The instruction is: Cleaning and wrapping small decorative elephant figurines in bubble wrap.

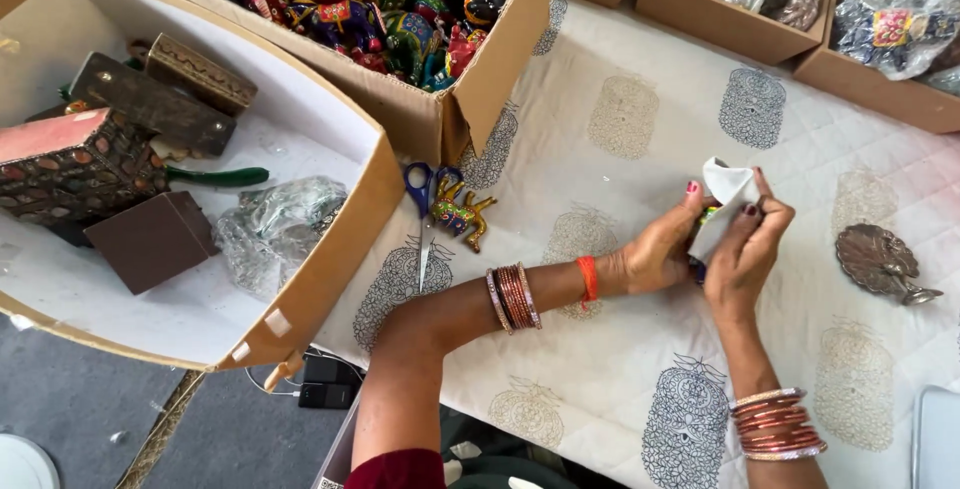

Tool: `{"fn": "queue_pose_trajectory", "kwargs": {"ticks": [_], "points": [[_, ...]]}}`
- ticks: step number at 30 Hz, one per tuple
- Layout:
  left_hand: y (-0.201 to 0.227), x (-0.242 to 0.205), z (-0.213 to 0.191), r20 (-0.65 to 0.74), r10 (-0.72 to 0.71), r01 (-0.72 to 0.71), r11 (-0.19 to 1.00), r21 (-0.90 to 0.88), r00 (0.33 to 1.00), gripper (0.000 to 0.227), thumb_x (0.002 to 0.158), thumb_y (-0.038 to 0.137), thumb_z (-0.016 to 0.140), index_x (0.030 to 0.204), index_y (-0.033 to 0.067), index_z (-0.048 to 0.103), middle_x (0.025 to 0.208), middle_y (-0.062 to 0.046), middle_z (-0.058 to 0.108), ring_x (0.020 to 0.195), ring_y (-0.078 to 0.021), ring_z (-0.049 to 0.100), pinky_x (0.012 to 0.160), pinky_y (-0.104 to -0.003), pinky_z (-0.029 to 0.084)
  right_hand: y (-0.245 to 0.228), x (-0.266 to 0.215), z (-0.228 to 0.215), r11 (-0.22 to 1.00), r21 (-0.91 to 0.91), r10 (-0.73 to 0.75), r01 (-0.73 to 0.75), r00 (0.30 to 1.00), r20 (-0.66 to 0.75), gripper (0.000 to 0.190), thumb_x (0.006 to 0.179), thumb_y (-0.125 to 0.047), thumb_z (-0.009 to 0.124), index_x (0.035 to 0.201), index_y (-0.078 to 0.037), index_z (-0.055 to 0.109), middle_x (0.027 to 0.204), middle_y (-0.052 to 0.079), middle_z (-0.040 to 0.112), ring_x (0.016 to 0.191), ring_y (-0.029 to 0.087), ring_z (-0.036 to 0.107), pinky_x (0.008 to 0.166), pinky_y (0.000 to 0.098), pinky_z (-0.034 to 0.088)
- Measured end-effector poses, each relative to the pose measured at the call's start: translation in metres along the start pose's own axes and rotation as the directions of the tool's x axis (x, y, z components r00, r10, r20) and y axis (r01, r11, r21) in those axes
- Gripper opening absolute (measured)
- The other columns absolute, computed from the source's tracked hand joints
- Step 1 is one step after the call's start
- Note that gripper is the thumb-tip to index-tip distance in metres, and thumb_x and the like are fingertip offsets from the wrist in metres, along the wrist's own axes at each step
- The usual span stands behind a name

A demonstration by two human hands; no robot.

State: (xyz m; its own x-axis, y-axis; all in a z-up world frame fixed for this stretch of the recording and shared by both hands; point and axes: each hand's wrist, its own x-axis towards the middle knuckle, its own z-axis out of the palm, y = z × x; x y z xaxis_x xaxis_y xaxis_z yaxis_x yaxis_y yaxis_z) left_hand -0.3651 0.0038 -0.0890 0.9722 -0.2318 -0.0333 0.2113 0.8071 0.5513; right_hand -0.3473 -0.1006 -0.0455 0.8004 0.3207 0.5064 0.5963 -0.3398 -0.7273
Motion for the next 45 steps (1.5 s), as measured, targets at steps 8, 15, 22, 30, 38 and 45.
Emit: {"fn": "queue_pose_trajectory", "kwargs": {"ticks": [8,15,22,30,38,45], "points": [[0.022,-0.004,-0.014,-0.127,0.184,-0.177,0.982,0.064,0.975,0.084,0.096,0.075,0.039,0.147,0.0088,0.045,0.133,-0.022,0.054,0.127,-0.0337,0.053,0.109,-0.054,0.045,-0.022,-0.013,0.022,0.934,-0.243,-0.223,0.262,0.959,0.176,0.025,0.106,-0.014,0.043,0.127,-0.001,0.038,0.149,0.027,0.043,0.14,0.043,0.042,0.114,0.0565,0.038],[0.005,-0.009,0.003,0.06,0.059,-0.055,0.996,-0.065,0.996,0.068,0.103,0.068,0.045,0.146,0.0159,0.045,0.136,-0.006,0.056,0.13,-0.0222,0.051,0.115,-0.043,0.042,0.013,-0.005,0.001,0.999,-0.031,-0.04,0.037,0.993,-0.111,0.024,0.118,-0.019,0.041,0.129,0.002,0.038,0.137,0.028,0.049,0.127,0.032,0.053,0.11,0.0486,0.044],[0.023,0.005,-0.018,-0.025,0.218,-0.22,0.972,-0.082,0.976,0.073,0.101,0.07,0.046,0.146,0.0119,0.046,0.131,-0.01,0.058,0.122,-0.0231,0.055,0.11,-0.041,0.046,0.011,-0.02,0.023,0.992,-0.12,-0.026,0.034,0.997,0.067,0.028,0.113,-0.025,0.039,0.125,0.0,0.04,0.14,0.029,0.055,0.12,0.039,0.064,0.092,0.044,0.057],[0.039,-0.018,0.026,0.027,-0.103,0.104,0.994,-0.031,0.994,0.084,0.089,0.078,0.033,0.153,0.0227,0.034,0.151,-0.009,0.043,0.137,-0.0245,0.043,0.113,-0.057,0.032,0.016,0.004,-0.005,0.988,-0.154,-0.024,0.013,0.997,-0.073,0.024,0.118,-0.023,0.036,0.126,-0.001,0.039,0.133,0.029,0.061,0.112,0.036,0.068,0.083,0.0409,0.06],[0.022,0.027,-0.034,-0.034,0.182,-0.183,0.981,-0.056,0.983,0.082,0.104,0.076,0.035,0.153,0.01,0.039,0.136,-0.019,0.05,0.126,-0.031,0.052,0.111,-0.055,0.043,0.004,-0.011,0.018,0.97,-0.227,0.109,-0.087,0.99,0.086,0.023,0.114,-0.023,0.035,0.128,-0.005,0.039,0.103,0.025,0.066,0.079,0.031,0.072,0.06,0.0401,0.058],[0.026,0.01,0.0,0.029,0.077,-0.075,0.994,-0.079,0.997,0.083,0.099,0.076,0.034,0.156,0.0159,0.036,0.149,-0.009,0.05,0.14,-0.0275,0.047,0.123,-0.051,0.039,0.021,0.001,0.003,0.978,-0.158,0.137,-0.134,0.991,0.007,0.023,0.115,-0.024,0.034,0.126,-0.004,0.039,0.112,0.022,0.066,0.085,0.03,0.07,0.066,0.0422,0.057]]}}
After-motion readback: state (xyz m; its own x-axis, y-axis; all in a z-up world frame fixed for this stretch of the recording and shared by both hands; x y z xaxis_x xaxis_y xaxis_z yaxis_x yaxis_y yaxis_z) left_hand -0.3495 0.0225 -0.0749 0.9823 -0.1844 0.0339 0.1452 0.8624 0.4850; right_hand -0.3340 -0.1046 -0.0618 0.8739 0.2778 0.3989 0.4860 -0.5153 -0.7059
